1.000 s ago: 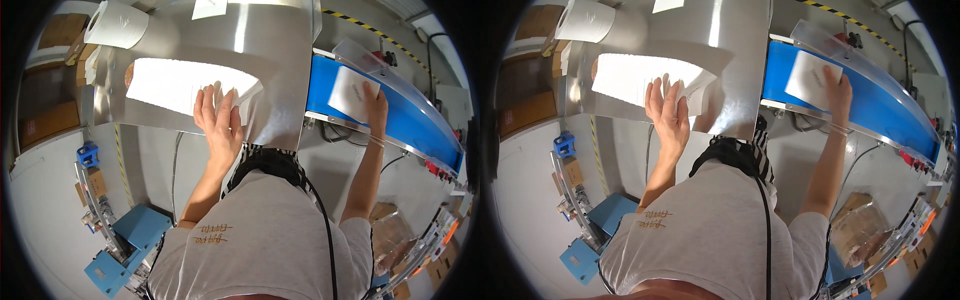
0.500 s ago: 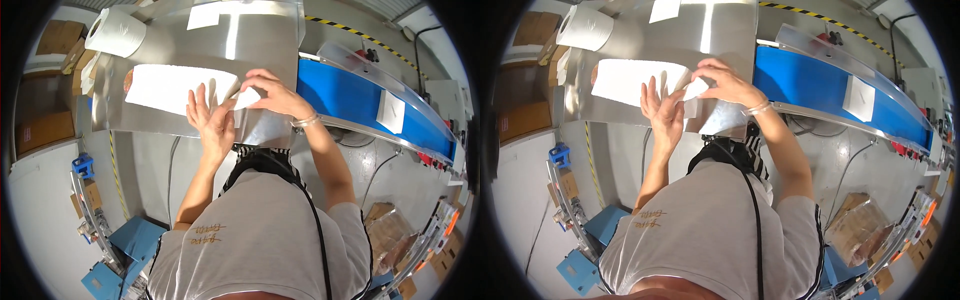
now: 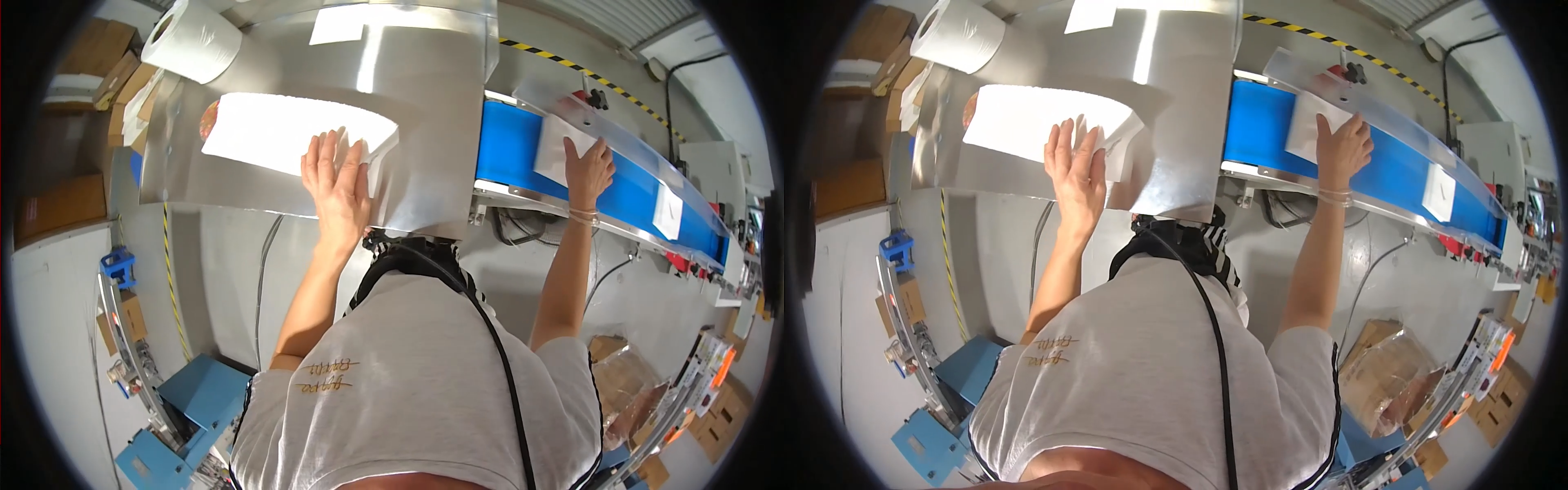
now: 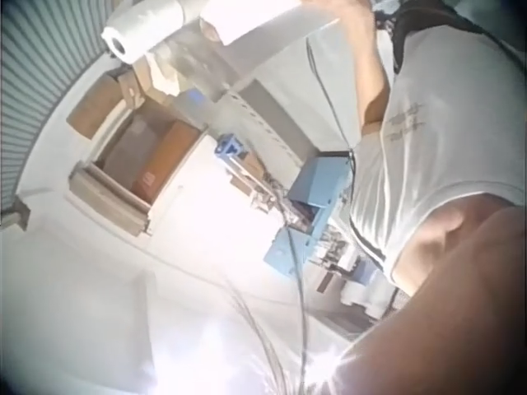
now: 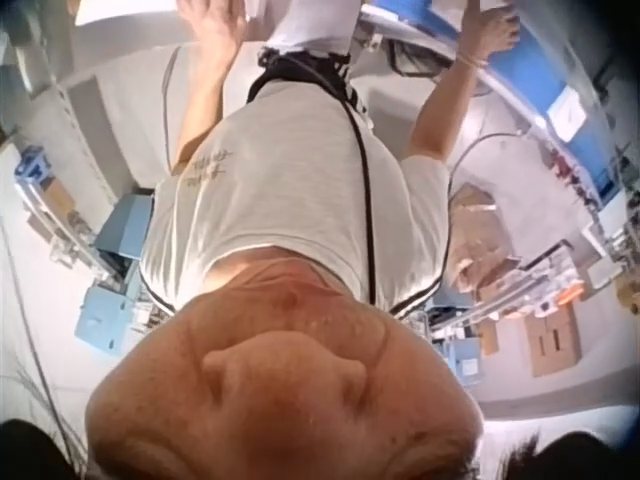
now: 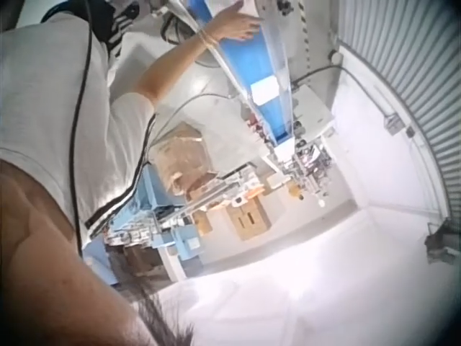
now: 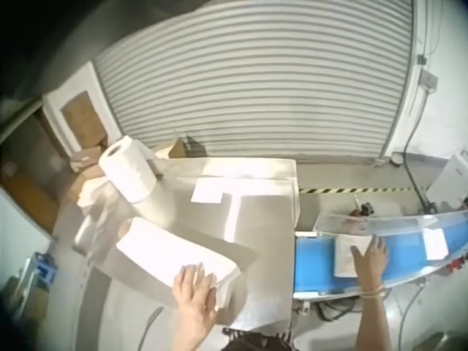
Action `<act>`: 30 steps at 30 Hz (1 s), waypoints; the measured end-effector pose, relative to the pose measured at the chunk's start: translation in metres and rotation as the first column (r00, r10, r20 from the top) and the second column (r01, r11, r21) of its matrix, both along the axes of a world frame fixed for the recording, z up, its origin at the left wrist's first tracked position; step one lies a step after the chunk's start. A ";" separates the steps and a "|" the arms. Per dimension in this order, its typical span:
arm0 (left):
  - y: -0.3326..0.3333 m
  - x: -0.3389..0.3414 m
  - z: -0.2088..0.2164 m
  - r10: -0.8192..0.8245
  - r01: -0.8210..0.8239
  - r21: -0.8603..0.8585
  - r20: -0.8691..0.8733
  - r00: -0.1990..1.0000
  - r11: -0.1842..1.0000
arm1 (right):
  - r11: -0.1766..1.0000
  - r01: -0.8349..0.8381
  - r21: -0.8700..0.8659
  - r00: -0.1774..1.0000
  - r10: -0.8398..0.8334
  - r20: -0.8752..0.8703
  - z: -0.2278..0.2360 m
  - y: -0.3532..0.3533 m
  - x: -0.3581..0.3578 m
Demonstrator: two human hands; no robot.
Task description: Pick up stacks of paper sheets from the machine output and place them onto a moving conveyor belt for packaging.
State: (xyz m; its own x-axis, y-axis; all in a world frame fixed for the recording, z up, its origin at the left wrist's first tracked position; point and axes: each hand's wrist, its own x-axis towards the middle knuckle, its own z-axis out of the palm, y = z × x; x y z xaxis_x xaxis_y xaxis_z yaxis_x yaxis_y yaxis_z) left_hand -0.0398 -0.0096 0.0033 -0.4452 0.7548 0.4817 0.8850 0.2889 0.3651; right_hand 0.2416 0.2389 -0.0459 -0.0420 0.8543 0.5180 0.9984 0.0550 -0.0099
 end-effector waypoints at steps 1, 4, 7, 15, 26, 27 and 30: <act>0.000 -0.003 -0.007 -0.032 0.030 0.041 0.049 0.998 0.999 | 0.978 -0.206 -0.040 0.970 0.198 -0.139 0.007 0.000 -0.006; -0.002 -0.003 -0.005 -0.014 0.013 0.014 0.054 0.998 1.000 | 0.546 -0.813 -0.202 0.547 0.597 -0.587 0.027 -0.030 -0.069; -0.004 -0.005 -0.002 -0.037 0.036 0.005 0.076 0.996 0.999 | 0.080 -0.944 -0.320 0.326 0.369 -0.870 0.052 -0.073 -0.141; 0.001 -0.011 0.003 0.020 -0.026 0.052 0.117 0.993 0.998 | 0.146 -0.983 -0.116 0.116 -0.007 -0.993 -0.016 -0.052 -0.129; -0.002 -0.016 -0.007 0.018 -0.019 0.100 0.016 1.000 0.995 | 0.977 -0.213 -0.008 0.976 0.213 -0.050 -0.001 -0.003 -0.003; -0.002 -0.016 -0.006 0.016 -0.018 0.108 0.023 1.000 0.994 | 0.887 -0.452 -0.091 0.872 0.418 -0.255 0.005 -0.008 -0.021; -0.005 -0.019 -0.007 -0.014 0.005 0.101 0.084 0.996 0.995 | 0.359 -0.913 -0.197 0.368 0.511 -0.777 0.033 -0.051 -0.108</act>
